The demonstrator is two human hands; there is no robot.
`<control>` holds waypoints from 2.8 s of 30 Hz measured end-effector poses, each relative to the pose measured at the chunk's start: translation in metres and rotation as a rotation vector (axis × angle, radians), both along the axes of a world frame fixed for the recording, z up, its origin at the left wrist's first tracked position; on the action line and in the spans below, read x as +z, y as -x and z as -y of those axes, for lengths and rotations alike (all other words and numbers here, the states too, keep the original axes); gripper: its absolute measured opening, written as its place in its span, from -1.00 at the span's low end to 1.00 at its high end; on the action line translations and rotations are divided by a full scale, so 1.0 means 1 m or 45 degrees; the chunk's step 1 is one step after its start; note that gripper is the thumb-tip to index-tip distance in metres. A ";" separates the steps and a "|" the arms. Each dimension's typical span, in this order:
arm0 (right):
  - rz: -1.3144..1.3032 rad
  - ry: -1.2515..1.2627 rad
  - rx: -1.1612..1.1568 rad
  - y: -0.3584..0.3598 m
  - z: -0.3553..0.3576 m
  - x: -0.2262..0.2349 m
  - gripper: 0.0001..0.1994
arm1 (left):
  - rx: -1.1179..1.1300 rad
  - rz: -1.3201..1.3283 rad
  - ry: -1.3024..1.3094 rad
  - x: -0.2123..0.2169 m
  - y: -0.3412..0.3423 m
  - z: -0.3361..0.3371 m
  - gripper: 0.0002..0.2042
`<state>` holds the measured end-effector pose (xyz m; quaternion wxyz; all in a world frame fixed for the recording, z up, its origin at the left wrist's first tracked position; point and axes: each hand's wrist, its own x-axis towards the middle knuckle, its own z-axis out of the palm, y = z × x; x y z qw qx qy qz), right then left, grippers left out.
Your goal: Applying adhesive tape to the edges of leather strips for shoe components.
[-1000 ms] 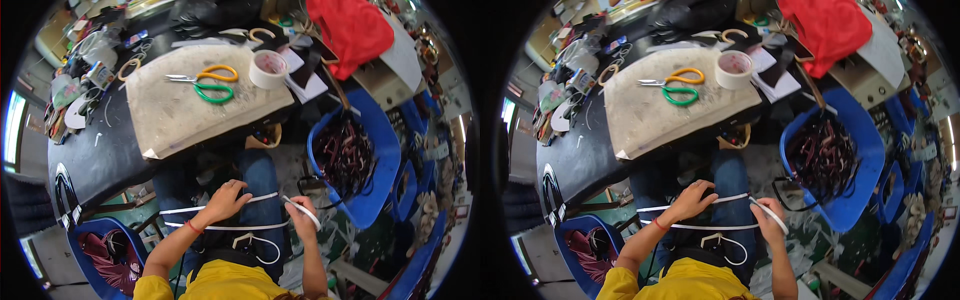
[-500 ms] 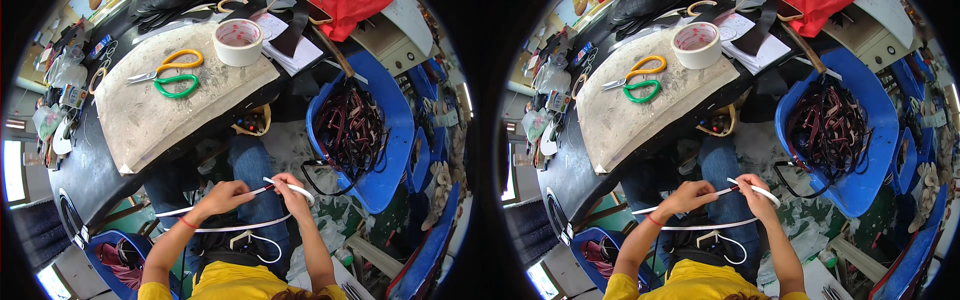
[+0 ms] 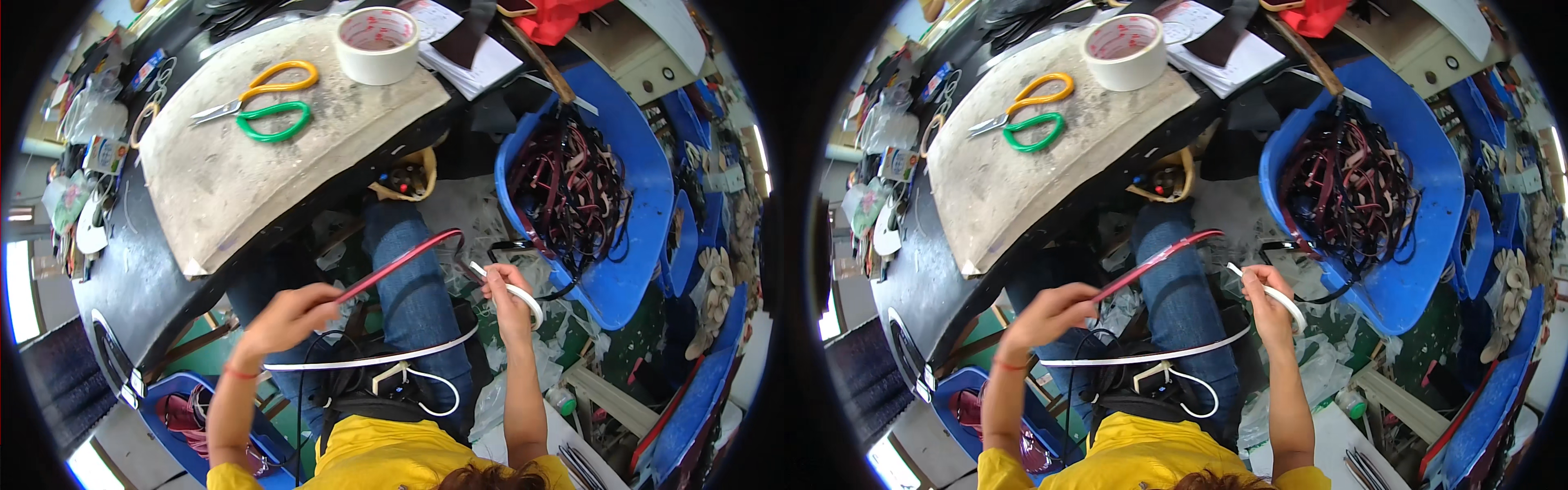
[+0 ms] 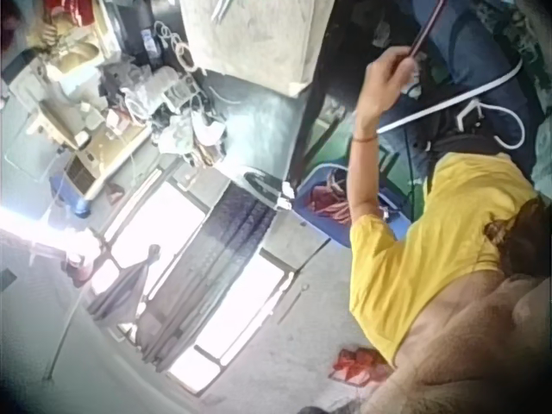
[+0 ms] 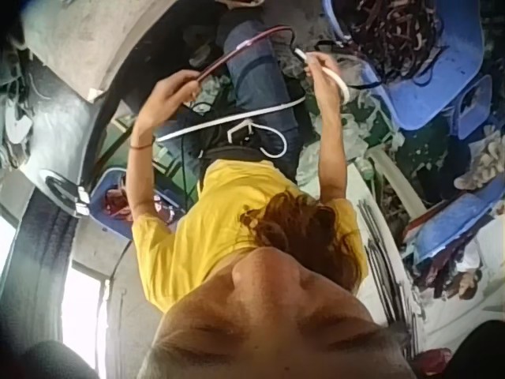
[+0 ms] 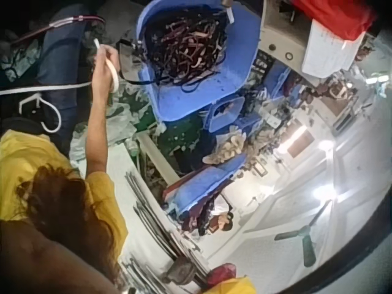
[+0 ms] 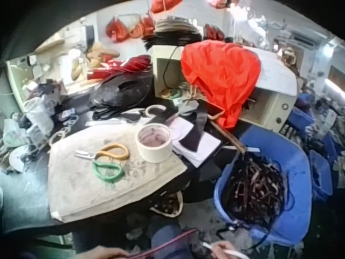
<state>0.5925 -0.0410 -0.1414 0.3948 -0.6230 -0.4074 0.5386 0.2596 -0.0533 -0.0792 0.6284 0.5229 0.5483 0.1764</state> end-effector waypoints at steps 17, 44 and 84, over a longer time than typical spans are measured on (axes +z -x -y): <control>0.056 -0.183 0.929 0.056 -0.031 0.002 -0.72 | -0.180 0.269 0.326 -0.068 -0.058 -0.025 -0.66; 0.134 0.032 0.680 0.027 -0.032 0.003 -0.81 | -0.057 0.226 0.246 -0.064 -0.059 -0.009 -0.75; -0.616 0.519 0.757 0.001 -0.050 -0.062 -0.72 | 0.359 -0.341 0.280 -0.036 0.111 0.061 -0.83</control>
